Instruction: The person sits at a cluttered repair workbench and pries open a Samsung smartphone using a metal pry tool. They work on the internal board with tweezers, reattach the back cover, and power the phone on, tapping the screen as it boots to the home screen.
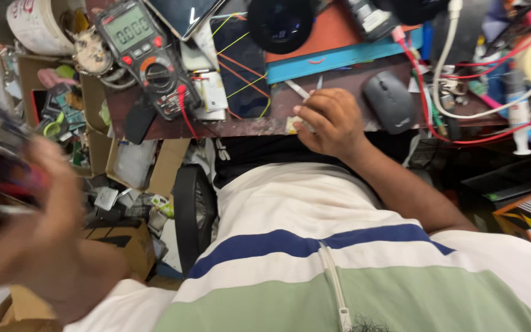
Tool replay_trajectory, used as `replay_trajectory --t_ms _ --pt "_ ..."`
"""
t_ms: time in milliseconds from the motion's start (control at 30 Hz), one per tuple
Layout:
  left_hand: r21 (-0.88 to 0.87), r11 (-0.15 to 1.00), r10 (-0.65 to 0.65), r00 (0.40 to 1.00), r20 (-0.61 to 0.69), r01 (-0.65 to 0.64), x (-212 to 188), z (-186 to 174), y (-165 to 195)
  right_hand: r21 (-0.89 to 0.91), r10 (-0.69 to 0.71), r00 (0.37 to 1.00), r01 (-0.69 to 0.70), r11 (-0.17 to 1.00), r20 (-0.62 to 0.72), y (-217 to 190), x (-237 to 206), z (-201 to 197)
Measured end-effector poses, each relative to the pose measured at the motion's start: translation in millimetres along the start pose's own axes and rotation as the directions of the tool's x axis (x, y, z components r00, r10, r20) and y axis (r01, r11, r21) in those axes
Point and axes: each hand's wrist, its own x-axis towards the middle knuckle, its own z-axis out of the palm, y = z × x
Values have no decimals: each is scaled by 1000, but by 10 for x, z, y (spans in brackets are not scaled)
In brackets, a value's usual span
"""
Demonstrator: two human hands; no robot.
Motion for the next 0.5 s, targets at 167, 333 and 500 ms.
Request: replay_trajectory --t_ms 167,333,500 --pt "-49 993 -94 970 224 108 -375 119 40 -37 -75 997 75 996 -2 47 -103 59" --pt "-89 960 -147 748 648 266 -731 684 -43 369 327 938 -347 862 118 -94 -470 14" --pt "-112 958 -115 711 694 264 -1101 1340 74 825 571 679 -565 5 462 -421 -1175 19"
